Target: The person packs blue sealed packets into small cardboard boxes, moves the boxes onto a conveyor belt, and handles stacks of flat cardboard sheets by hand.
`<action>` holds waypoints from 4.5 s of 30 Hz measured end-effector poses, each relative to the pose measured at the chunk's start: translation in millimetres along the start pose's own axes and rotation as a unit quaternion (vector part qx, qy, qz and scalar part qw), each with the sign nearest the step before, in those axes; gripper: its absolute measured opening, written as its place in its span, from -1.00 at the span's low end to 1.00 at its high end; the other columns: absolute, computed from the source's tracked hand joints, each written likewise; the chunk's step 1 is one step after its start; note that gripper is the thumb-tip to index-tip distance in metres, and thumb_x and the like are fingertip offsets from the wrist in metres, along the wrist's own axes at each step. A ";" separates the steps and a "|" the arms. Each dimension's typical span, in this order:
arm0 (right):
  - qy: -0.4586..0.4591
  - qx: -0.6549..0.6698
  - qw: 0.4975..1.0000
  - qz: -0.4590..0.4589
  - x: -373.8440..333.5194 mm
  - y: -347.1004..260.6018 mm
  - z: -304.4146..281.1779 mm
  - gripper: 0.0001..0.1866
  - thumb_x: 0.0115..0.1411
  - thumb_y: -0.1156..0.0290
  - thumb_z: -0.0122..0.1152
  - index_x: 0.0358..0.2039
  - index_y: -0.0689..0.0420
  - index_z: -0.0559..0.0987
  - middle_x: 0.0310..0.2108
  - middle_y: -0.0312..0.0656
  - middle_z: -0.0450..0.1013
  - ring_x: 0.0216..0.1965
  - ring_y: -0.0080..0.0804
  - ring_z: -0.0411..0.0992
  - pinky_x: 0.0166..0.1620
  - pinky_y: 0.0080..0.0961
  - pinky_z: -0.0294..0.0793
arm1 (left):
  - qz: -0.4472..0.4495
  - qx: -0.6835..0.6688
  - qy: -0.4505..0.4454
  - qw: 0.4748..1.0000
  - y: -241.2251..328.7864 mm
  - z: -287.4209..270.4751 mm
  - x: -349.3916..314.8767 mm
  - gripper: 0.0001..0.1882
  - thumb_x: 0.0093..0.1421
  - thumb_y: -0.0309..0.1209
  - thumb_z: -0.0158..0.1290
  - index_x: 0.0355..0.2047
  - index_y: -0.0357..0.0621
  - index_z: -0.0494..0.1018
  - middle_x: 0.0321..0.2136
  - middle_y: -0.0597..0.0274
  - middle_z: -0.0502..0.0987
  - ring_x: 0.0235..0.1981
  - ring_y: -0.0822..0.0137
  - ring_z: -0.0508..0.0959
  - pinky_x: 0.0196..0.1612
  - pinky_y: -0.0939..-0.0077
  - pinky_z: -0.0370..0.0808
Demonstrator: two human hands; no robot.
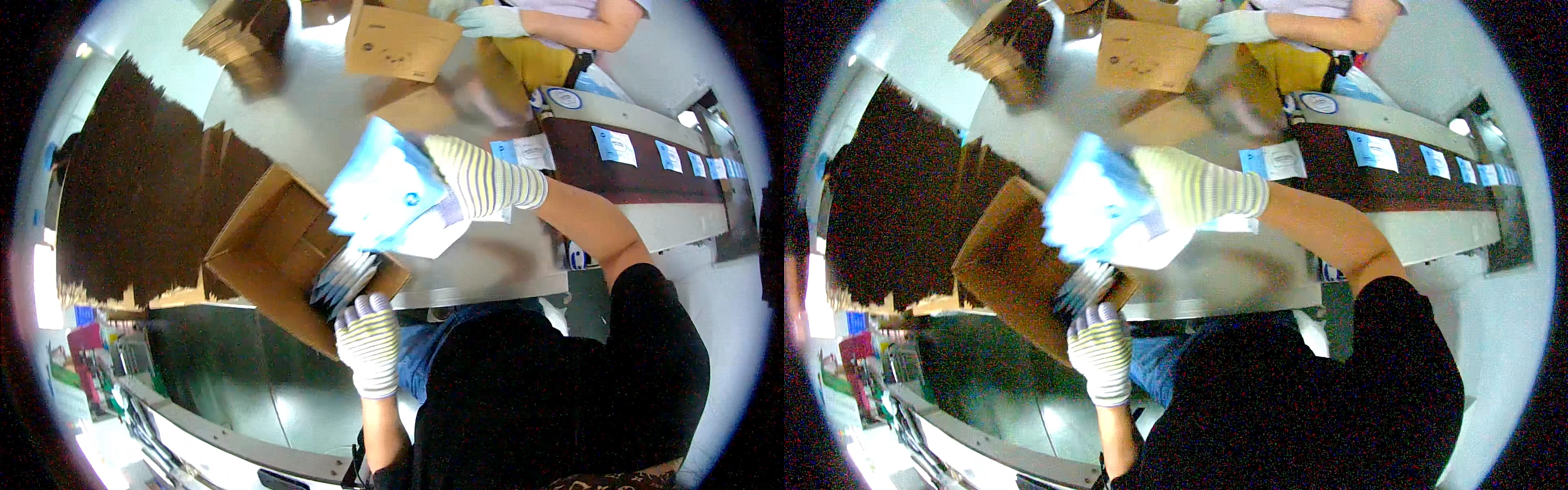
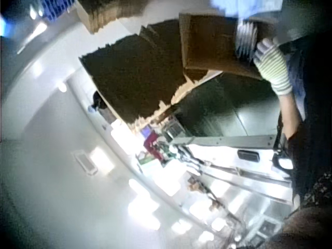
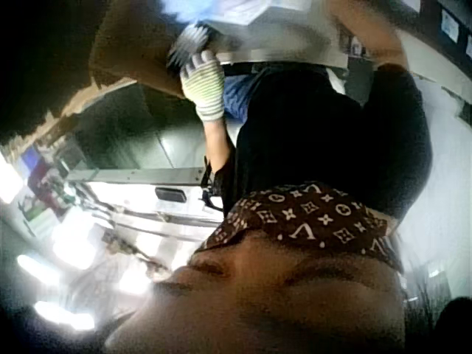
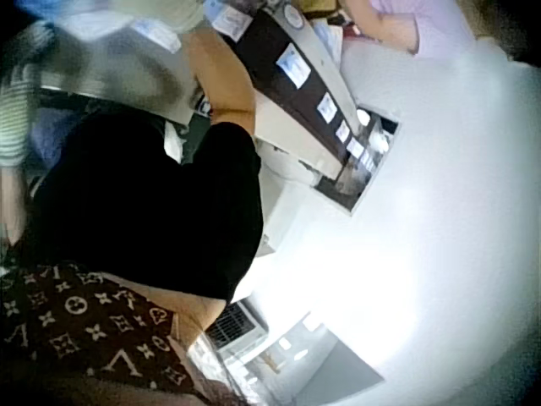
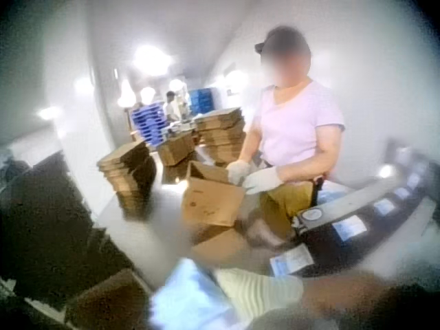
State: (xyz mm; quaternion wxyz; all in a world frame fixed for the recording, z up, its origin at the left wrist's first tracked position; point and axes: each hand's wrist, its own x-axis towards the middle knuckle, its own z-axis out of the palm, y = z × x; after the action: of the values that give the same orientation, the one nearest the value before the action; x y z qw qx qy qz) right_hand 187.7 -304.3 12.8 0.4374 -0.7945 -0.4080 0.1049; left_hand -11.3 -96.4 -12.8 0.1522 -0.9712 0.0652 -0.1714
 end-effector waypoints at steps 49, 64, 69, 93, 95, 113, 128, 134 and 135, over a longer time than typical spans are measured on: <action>-0.071 -0.378 0.900 0.204 -104.1 75.8 -118.5 -0.38 0.05 0.02 0.25 -0.10 0.33 0.44 -0.43 0.15 0.48 -0.36 0.07 0.48 -0.28 -0.18 0.45 | -0.066 -0.053 0.055 0.995 -0.5 6.6 -2.1 -0.88 0.00 -0.40 0.07 -0.48 -0.13 0.37 -0.56 0.15 0.43 -0.51 0.16 0.45 -0.38 0.27 0.43; -0.371 -0.287 0.811 0.349 -55.4 192.5 -95.6 -0.34 -0.10 -0.15 0.34 -0.23 0.24 0.60 -0.30 -0.08 0.55 -0.37 -0.25 0.47 -0.21 -0.27 0.42 | -0.072 -0.057 0.055 0.994 -5.7 16.9 -7.7 -0.85 -0.01 -0.38 0.09 -0.44 -0.10 0.38 -0.51 0.16 0.45 -0.48 0.17 0.46 -0.34 0.28 0.42; -0.164 -0.416 0.880 0.161 -88.9 75.9 4.8 -0.18 -0.40 0.02 0.44 -0.14 0.27 0.43 -0.17 0.10 0.38 -0.14 -0.01 0.38 -0.02 -0.10 0.35 | -0.084 -0.054 0.041 0.994 -9.2 19.5 -13.6 -0.79 -0.04 -0.32 0.12 -0.42 -0.11 0.38 -0.42 0.14 0.49 -0.39 0.16 0.49 -0.26 0.28 0.43; -0.160 -0.426 0.879 -0.143 177.9 -106.7 141.9 -0.16 -0.09 0.08 0.36 0.15 0.22 0.27 0.02 0.03 0.34 0.04 -0.07 0.35 0.09 -0.18 0.32 | -0.081 -0.081 0.101 0.988 -34.9 21.1 -25.0 -0.80 0.00 -0.37 0.05 -0.35 -0.12 0.37 -0.47 0.17 0.40 -0.36 0.15 0.43 -0.10 0.16 0.38; -0.115 -0.391 0.894 -0.188 155.4 -108.9 129.7 -0.29 -0.04 0.02 0.31 0.04 0.20 0.37 -0.03 -0.03 0.40 -0.01 -0.10 0.39 0.04 -0.20 0.36 | -0.067 -0.142 0.110 0.982 -52.7 16.0 -20.4 -0.80 -0.01 -0.40 0.06 -0.35 -0.12 0.36 -0.48 0.16 0.39 -0.35 0.13 0.44 -0.08 0.14 0.37; 0.074 -0.517 0.853 0.014 256.8 37.6 71.7 -0.63 0.05 0.26 0.07 -0.19 0.23 0.33 -0.27 0.03 0.25 -0.20 0.00 0.23 -0.16 0.08 0.14 | -0.092 -0.241 0.268 0.928 -97.2 3.1 5.4 -0.61 -0.01 -0.61 0.01 -0.11 -0.18 0.33 -0.25 0.06 0.47 -0.11 -0.02 0.47 0.07 0.03 0.33; 0.021 -0.325 0.941 0.096 88.4 110.0 148.2 -0.35 0.29 0.03 -0.18 0.24 0.21 0.18 0.29 0.07 0.05 0.35 -0.01 -0.12 0.35 -0.10 -0.21 | -0.156 0.108 0.234 0.954 -224.7 -42.9 -13.2 -0.59 0.04 -0.52 0.04 -0.06 -0.09 0.32 0.07 0.10 0.33 0.20 -0.12 0.21 0.17 0.01 0.21; 0.051 -0.327 0.941 0.066 58.1 116.9 152.4 -0.37 0.20 0.01 -0.06 0.17 0.16 0.30 0.25 0.00 0.13 0.30 -0.05 0.01 0.33 -0.11 -0.14 | -0.196 0.136 0.394 0.887 -284.9 -109.0 79.2 -0.40 0.06 -0.29 0.15 0.09 -0.14 0.23 0.12 -0.05 0.28 0.22 -0.20 0.16 0.22 0.00 0.15; 0.053 -0.325 0.943 0.053 60.7 116.3 156.2 -0.37 0.20 0.01 -0.06 0.17 0.16 0.30 0.25 0.00 0.13 0.30 -0.05 0.01 0.33 -0.11 -0.14 | -0.221 0.119 0.394 0.884 -290.5 -122.4 91.4 -0.35 0.04 -0.23 0.18 0.11 -0.16 0.22 0.11 -0.06 0.28 0.21 -0.22 0.16 0.23 0.00 0.15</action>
State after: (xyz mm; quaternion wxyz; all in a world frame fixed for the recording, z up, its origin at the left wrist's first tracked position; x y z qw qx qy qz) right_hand 209.8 -197.3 -159.4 0.1702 -0.9182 -0.3538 -0.0522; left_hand 52.4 128.3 217.7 0.1864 -0.7877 -0.1170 -0.5753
